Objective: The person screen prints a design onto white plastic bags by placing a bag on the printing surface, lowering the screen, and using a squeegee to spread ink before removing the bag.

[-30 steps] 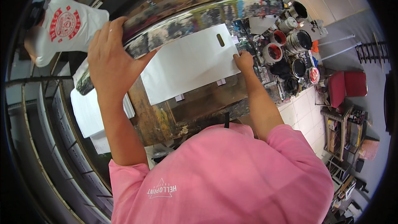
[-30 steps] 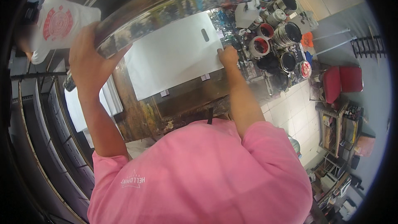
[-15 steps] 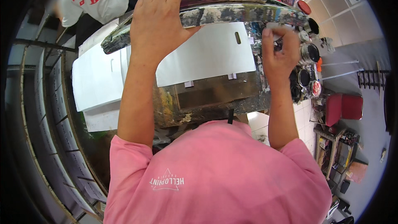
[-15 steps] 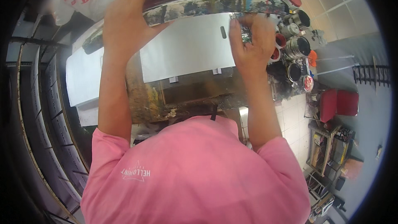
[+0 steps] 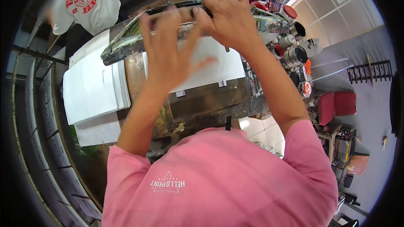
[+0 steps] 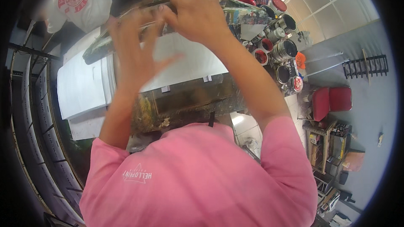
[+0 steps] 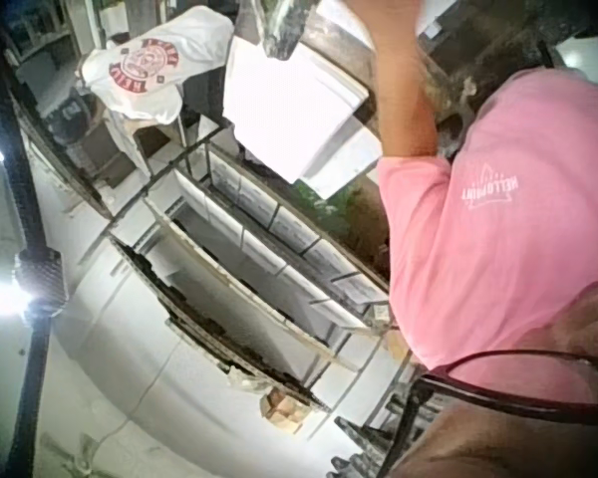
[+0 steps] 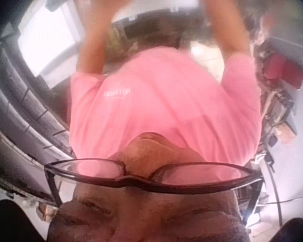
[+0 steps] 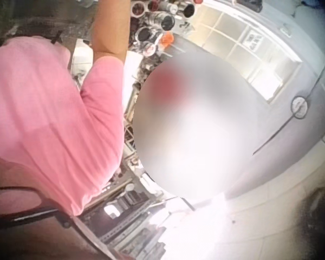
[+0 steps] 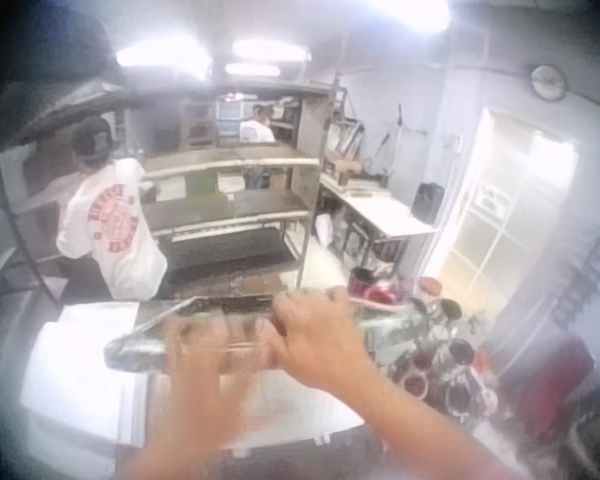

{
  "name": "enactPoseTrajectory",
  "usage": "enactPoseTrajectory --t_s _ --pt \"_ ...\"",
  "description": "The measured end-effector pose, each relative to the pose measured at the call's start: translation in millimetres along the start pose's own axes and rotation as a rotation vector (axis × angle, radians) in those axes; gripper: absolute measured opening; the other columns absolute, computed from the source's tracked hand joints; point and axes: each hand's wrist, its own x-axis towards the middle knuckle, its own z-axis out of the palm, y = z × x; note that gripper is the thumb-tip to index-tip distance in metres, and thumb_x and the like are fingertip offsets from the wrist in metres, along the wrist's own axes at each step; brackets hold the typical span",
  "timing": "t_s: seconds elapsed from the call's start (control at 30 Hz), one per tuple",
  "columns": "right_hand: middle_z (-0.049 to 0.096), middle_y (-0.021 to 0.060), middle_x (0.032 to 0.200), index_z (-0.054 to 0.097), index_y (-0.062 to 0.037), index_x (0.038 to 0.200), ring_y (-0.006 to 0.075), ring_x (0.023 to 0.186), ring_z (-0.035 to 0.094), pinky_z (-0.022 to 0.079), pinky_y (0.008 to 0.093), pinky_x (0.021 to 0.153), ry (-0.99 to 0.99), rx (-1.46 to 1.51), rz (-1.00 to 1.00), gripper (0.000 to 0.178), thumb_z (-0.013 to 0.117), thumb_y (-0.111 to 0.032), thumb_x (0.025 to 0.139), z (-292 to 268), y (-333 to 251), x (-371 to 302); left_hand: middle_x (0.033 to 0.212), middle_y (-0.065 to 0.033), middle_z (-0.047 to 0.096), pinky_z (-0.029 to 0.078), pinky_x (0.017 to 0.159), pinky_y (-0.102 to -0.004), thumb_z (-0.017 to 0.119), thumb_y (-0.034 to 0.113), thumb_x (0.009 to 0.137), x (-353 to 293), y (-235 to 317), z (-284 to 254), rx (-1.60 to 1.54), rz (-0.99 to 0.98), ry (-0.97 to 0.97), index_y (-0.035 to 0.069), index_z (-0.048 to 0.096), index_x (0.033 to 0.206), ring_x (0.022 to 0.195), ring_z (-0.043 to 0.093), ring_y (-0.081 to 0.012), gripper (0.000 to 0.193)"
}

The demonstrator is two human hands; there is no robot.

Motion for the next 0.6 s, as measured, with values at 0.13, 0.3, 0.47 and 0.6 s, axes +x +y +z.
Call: enactPoseTrajectory --t_s 0.13,0.3,0.47,0.6 --pt "0.072 0.0064 0.088 0.077 -0.0107 0.1 0.0263 0.09 0.067 0.041 0.0474 0.084 -0.013 0.018 0.012 0.038 0.062 -0.045 0.096 0 -4 8 0.106 -0.0097 0.065 0.053 0.088 -0.041 0.079 0.023 0.091 -160 50 76 -0.508 -0.167 -0.381 0.004 0.072 0.117 0.097 0.064 -0.03 0.033" --pt "0.073 0.0059 0.086 0.078 -0.0112 0.099 0.0259 0.088 0.067 0.041 0.0476 0.083 0.003 0.022 0.019 0.038 0.062 -0.045 0.095 2 -3 14 0.103 -0.0112 0.065 0.056 0.089 -0.0425 0.07 0.016 0.093 -255 65 173 -0.495 -0.135 -0.553 0.002 0.07 0.105 0.101 0.065 -0.031 0.019" --pt "0.067 0.0065 0.081 0.074 -0.0099 0.094 0.0268 0.085 0.065 0.04 0.0449 0.082 0.05 0.048 0.01 0.037 0.064 -0.045 0.097 3 -1 14 0.096 -0.0103 0.062 0.057 0.086 -0.0416 0.067 0.01 0.083 -258 75 200 -0.423 -0.049 -0.731 0.005 0.065 0.089 0.095 0.064 -0.0287 0.008" --pt "0.072 0.0073 0.082 0.075 -0.0085 0.084 0.0265 0.084 0.067 0.042 0.0473 0.082 0.042 0.062 0.029 0.04 0.063 -0.046 0.091 5 0 15 0.094 -0.009 0.062 0.057 0.085 -0.0412 0.066 0.01 0.082 -259 75 206 -0.364 0.013 -0.757 0.008 0.066 0.085 0.094 0.064 -0.0265 0.004"
